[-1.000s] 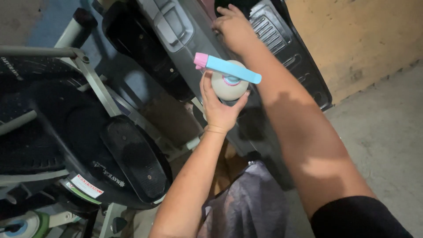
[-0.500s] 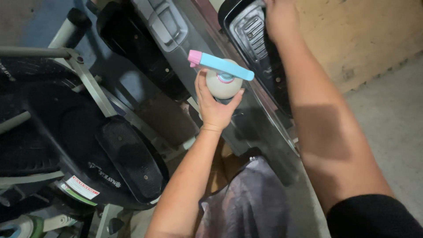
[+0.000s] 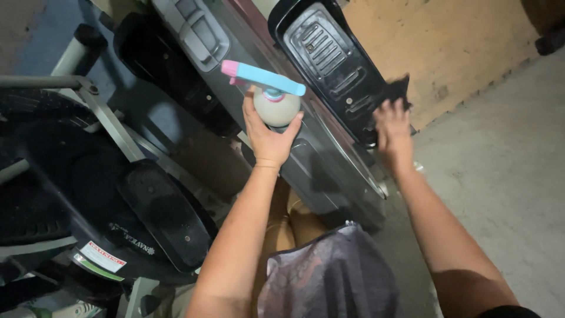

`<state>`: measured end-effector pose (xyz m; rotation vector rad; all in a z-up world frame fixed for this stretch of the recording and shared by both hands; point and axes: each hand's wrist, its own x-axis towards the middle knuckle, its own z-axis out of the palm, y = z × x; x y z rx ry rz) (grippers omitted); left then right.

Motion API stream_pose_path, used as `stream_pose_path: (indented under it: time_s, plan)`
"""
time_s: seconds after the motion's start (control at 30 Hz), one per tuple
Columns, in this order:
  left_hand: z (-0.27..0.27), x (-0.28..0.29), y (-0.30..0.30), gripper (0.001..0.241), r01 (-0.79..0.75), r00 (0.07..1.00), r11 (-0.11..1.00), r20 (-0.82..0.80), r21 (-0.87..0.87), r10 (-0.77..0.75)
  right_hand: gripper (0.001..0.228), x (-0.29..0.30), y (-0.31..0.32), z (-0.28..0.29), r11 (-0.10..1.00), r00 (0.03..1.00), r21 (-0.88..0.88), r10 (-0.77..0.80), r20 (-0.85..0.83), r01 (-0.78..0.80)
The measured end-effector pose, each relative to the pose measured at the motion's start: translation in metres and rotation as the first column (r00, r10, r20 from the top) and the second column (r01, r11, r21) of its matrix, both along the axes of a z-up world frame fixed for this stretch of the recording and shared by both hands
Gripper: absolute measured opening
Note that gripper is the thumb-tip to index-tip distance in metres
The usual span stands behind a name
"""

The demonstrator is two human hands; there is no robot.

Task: The recorder is cleaning an elliptical machine by spraying it with a cleaning solution and wiping it with a cloth.

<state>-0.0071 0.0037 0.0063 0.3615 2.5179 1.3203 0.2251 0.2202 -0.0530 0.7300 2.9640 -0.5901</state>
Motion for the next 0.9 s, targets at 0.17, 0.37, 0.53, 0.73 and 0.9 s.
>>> stream_pose_path:
  time_s: [0.17, 0.37, 0.53, 0.73, 0.9]
  plan:
    - [-0.008, 0.004, -0.004, 0.11, -0.017, 1.0, 0.998, -0.008, 0.061, 0.018, 0.029, -0.013, -0.045, -0.004, 0.931, 0.976, -0.35, -0.164, -0.145, 0.104]
    - [-0.005, 0.003, -0.009, 0.107, -0.051, 0.996, 0.967, 0.086, 0.249, 0.03, 0.04, -0.15, -0.051, 0.028, 0.024, 0.828, -0.978, -0.536, 0.164, 0.209]
    - [0.026, 0.005, -0.032, 0.1, 0.018, 1.0, 0.997, 0.015, 0.082, -0.02, 0.063, -0.193, -0.062, -0.016, 0.56, 0.993, -0.821, 0.042, -0.112, -0.116]
    - [0.053, 0.039, -0.068, 0.099, -0.046, 0.997, 0.999, 0.06, 0.009, 0.046, 0.081, -0.147, -0.058, 0.0, 0.358, 0.836, -0.791, 0.046, 0.546, 0.497]
    - [0.103, 0.058, -0.069, 0.088, 0.148, 0.988, 0.979, -0.023, -0.137, -0.152, 0.08, -0.034, -0.061, 0.015, 0.312, 0.907, -0.859, -0.025, 0.42, 0.407]
